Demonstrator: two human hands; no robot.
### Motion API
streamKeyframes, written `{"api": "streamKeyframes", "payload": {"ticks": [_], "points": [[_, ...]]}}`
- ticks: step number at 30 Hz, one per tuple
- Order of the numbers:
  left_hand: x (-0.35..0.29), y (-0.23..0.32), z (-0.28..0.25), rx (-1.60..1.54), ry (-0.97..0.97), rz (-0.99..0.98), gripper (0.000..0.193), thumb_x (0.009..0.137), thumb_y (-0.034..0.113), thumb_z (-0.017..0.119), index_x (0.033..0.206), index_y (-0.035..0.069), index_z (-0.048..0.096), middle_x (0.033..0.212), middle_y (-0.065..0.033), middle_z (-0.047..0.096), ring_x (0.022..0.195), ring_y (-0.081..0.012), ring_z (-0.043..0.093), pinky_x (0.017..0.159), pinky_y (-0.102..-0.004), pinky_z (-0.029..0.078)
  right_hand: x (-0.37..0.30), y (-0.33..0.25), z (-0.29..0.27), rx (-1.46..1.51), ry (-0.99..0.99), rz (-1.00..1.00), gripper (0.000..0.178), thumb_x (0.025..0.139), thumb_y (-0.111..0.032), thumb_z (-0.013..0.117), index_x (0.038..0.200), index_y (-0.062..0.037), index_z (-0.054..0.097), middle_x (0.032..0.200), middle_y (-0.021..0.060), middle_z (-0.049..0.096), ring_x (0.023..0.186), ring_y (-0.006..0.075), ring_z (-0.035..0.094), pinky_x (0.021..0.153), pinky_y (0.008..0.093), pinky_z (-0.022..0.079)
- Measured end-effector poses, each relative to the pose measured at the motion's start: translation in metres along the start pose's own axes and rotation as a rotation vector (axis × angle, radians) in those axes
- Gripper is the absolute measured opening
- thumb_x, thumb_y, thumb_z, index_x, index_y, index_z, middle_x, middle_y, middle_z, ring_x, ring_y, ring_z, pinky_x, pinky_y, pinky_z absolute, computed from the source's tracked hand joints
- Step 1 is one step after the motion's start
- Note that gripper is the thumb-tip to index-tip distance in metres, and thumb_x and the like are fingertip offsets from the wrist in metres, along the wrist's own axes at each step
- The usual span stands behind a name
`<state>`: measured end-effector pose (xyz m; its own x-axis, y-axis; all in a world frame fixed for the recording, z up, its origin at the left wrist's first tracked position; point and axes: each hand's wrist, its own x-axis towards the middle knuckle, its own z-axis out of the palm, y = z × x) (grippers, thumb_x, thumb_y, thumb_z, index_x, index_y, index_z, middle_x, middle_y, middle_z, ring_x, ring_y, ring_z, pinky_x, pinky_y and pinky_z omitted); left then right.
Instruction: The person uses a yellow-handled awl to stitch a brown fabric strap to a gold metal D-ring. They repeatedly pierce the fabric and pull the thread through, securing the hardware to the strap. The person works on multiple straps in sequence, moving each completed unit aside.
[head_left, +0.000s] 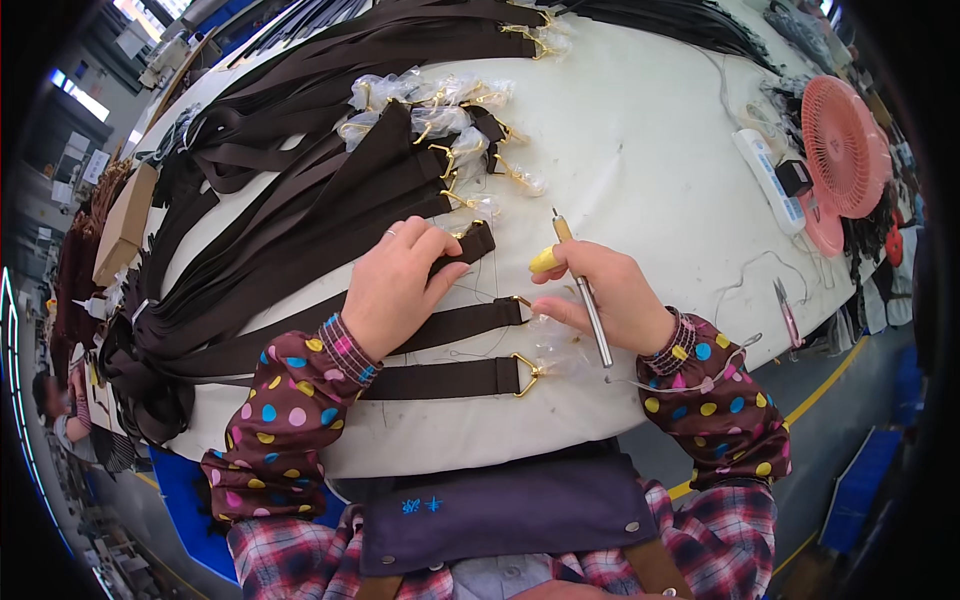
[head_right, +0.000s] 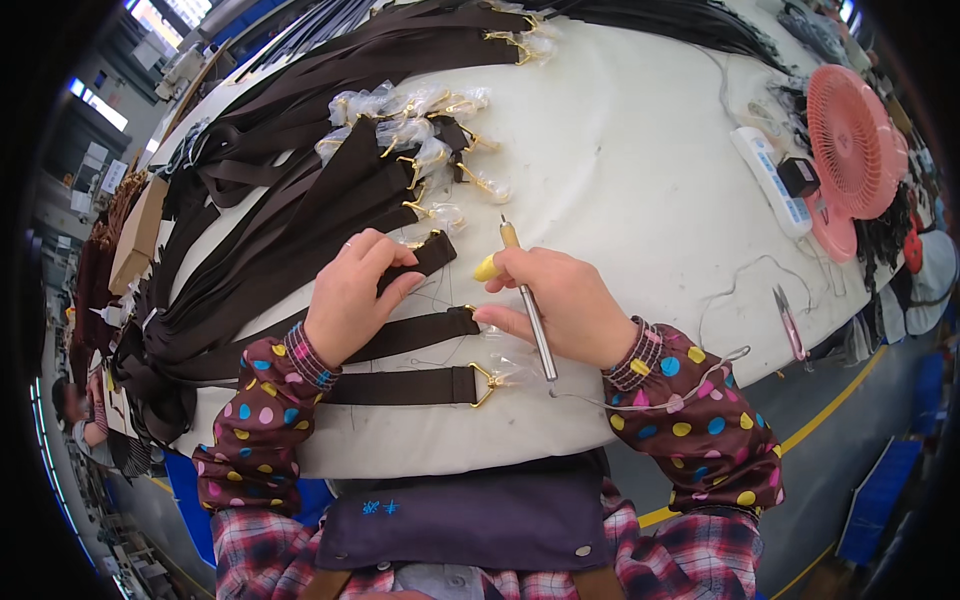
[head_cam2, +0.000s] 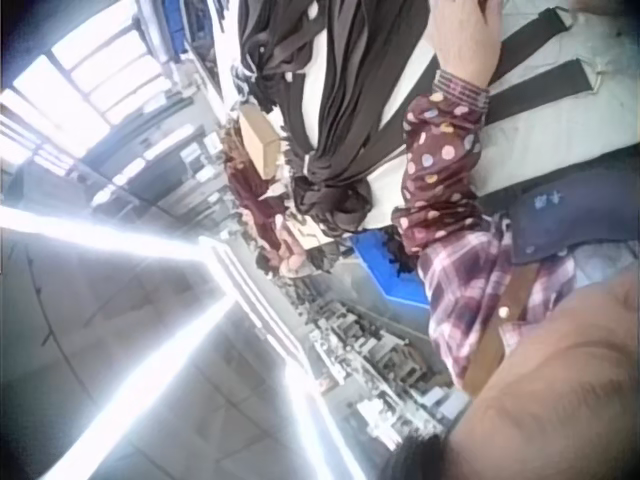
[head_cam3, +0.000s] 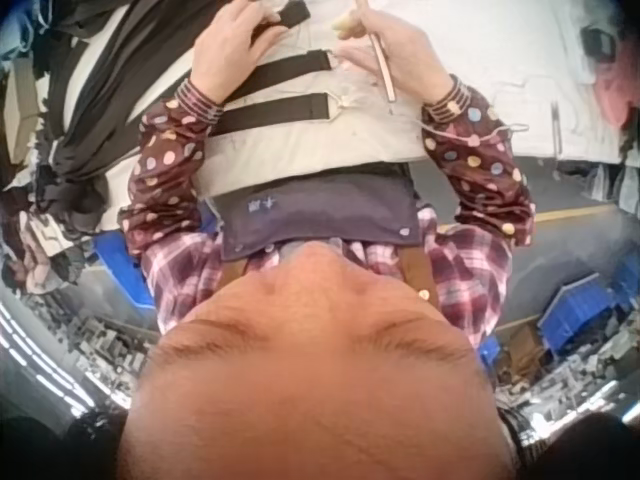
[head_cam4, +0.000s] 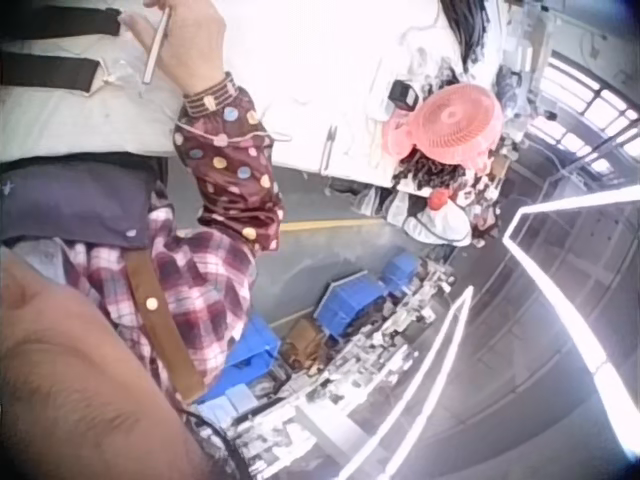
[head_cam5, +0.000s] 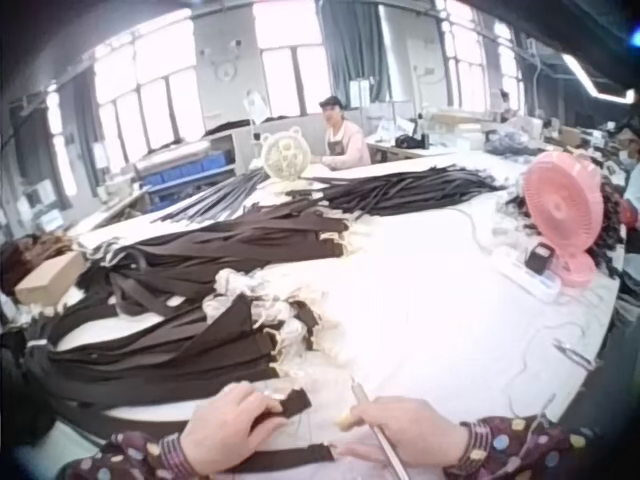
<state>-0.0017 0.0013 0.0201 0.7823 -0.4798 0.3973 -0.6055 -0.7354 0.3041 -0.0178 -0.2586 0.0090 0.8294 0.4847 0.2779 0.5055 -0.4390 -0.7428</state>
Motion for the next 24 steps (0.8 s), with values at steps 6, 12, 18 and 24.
{"api": "streamKeyframes", "payload": {"ticks": [6, 12, 18, 24], "points": [[0.001, 0.016, 0.002, -0.162, -0.095, -0.047, 0.025, 0.080, 0.016, 0.076, 0.098, 0.007, 0.062, 0.088, -0.0056, 0.058, 0.078, -0.0215, 0.062, 0.068, -0.0306, 0.051, 0.002, 0.004, 0.010, -0.141, -0.014, -0.069, 0.033, 0.078, -0.015, 0.078, 0.103, -0.0059, 0.059, 0.093, 0.0075, 0.067, 0.088, 0.0254, 0.064, 0.077, 0.0339, 0.052], [-0.007, 0.010, 0.013, -0.328, -0.395, -0.087, 0.045, 0.079, 0.018, 0.078, 0.116, 0.009, 0.056, 0.099, -0.0052, 0.055, 0.069, -0.0166, 0.055, 0.065, -0.0290, 0.049, 0.010, 0.016, 0.017, -0.262, 0.025, -0.111, 0.029, 0.078, -0.011, 0.075, 0.100, -0.0054, 0.056, 0.089, 0.0069, 0.065, 0.083, 0.0262, 0.060, 0.070, 0.0352, 0.050], [-0.003, 0.020, 0.011, -0.356, -0.418, -0.069, 0.049, 0.074, 0.021, 0.082, 0.114, 0.011, 0.055, 0.100, -0.0043, 0.054, 0.073, -0.0174, 0.057, 0.066, -0.0298, 0.051, 0.011, 0.011, 0.012, -0.237, 0.145, -0.138, 0.029, 0.084, -0.010, 0.072, 0.108, -0.0041, 0.057, 0.092, 0.0062, 0.066, 0.083, 0.0226, 0.063, 0.073, 0.0334, 0.051], [-0.007, 0.024, 0.023, -0.374, -0.344, -0.076, 0.029, 0.080, 0.021, 0.076, 0.100, 0.010, 0.059, 0.094, -0.0043, 0.056, 0.084, -0.0210, 0.063, 0.066, -0.0340, 0.050, 0.000, -0.003, 0.009, 0.400, 0.085, 0.205, 0.030, 0.101, -0.018, 0.054, 0.123, 0.0011, 0.056, 0.102, 0.0103, 0.068, 0.083, 0.0125, 0.064, 0.077, 0.0257, 0.050]]}}
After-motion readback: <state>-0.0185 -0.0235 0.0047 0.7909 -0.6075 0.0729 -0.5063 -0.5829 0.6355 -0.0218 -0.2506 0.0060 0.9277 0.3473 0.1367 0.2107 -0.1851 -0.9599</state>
